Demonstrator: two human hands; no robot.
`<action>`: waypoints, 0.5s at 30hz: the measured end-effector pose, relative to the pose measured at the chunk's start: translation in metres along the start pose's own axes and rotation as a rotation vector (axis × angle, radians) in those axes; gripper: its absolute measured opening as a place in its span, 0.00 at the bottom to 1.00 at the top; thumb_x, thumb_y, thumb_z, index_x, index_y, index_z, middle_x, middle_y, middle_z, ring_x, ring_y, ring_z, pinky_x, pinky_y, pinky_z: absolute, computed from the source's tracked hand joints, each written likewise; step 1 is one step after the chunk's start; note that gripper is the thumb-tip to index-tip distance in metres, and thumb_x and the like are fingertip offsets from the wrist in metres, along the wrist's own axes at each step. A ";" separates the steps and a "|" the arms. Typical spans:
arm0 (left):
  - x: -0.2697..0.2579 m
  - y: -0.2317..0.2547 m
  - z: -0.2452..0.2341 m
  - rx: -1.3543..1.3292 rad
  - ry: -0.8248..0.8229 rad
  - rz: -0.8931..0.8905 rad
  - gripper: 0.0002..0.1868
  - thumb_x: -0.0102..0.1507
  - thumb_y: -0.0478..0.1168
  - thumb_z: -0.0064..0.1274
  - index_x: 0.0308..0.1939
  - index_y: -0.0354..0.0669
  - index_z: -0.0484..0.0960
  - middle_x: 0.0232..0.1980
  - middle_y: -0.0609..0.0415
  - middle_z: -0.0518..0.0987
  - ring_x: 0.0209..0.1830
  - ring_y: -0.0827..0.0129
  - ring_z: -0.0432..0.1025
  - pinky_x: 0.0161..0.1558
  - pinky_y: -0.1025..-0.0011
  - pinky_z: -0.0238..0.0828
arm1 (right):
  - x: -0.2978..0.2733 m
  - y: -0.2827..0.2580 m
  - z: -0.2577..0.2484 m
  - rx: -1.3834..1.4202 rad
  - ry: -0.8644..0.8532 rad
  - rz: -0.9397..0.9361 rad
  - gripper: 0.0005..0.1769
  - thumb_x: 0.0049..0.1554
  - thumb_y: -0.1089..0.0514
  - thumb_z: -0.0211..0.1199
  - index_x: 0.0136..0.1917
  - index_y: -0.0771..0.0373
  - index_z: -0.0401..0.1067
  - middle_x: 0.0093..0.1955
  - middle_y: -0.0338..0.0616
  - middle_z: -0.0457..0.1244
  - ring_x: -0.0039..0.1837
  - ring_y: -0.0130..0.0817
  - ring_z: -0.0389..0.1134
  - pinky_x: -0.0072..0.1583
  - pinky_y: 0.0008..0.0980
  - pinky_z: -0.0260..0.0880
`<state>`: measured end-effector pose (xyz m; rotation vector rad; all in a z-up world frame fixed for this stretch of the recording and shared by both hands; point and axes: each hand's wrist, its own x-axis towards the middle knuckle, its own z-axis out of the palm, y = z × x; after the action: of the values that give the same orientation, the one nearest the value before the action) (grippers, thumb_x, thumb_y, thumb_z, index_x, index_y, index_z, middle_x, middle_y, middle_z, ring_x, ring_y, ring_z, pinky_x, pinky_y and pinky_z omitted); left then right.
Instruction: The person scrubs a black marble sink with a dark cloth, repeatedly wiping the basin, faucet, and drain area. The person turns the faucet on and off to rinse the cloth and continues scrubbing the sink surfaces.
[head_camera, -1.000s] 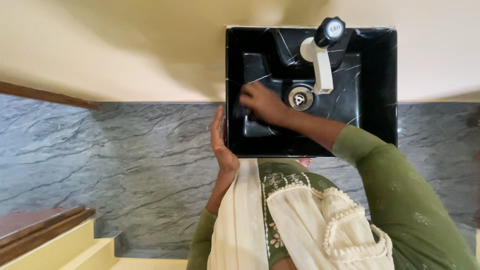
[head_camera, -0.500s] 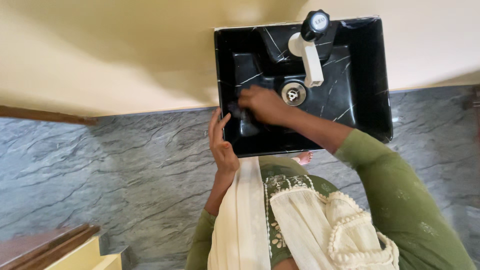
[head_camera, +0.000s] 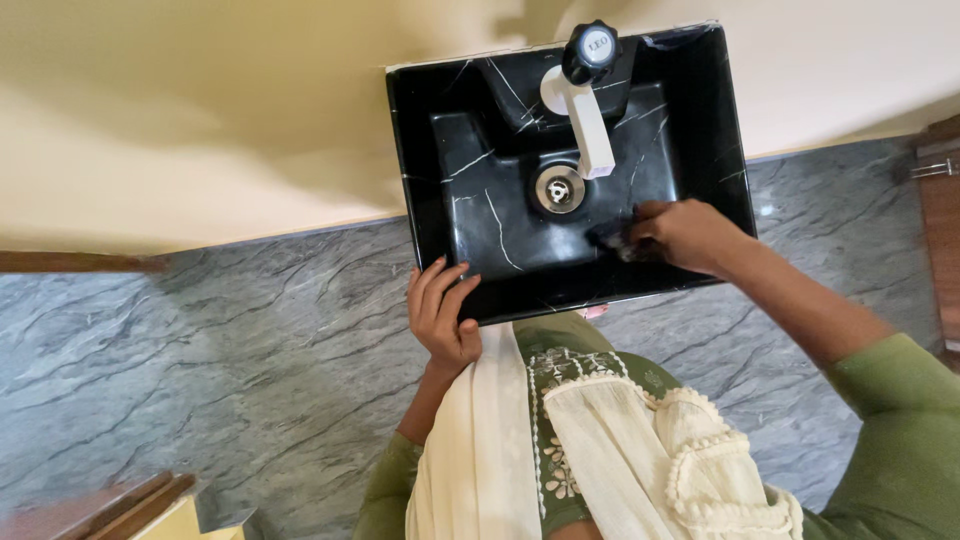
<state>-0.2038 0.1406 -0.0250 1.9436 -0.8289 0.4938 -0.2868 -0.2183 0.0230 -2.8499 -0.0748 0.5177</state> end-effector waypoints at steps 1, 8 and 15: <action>0.001 -0.001 0.001 -0.025 0.024 -0.011 0.38 0.75 0.62 0.25 0.43 0.40 0.87 0.51 0.48 0.83 0.62 0.48 0.74 0.71 0.43 0.58 | 0.007 -0.010 0.006 -0.018 0.016 -0.062 0.17 0.50 0.61 0.66 0.53 0.48 0.81 0.53 0.38 0.68 0.50 0.44 0.74 0.52 0.41 0.77; 0.000 -0.007 0.001 0.052 0.031 0.094 0.37 0.73 0.64 0.32 0.40 0.38 0.87 0.45 0.49 0.84 0.55 0.49 0.76 0.70 0.43 0.61 | 0.111 -0.108 0.043 -0.243 0.375 -0.291 0.17 0.54 0.61 0.60 0.57 0.60 0.74 0.52 0.46 0.64 0.50 0.44 0.72 0.40 0.38 0.77; -0.001 -0.008 0.001 0.086 0.024 0.111 0.33 0.69 0.65 0.44 0.25 0.41 0.78 0.32 0.52 0.78 0.43 0.54 0.76 0.68 0.42 0.63 | 0.256 -0.138 0.020 -0.541 0.933 -0.081 0.18 0.54 0.57 0.61 0.58 0.62 0.74 0.57 0.44 0.64 0.40 0.33 0.67 0.27 0.25 0.66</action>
<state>-0.1984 0.1424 -0.0310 1.9734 -0.9169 0.6276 -0.0552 -0.0563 -0.0478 -3.2435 -0.1750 -1.0045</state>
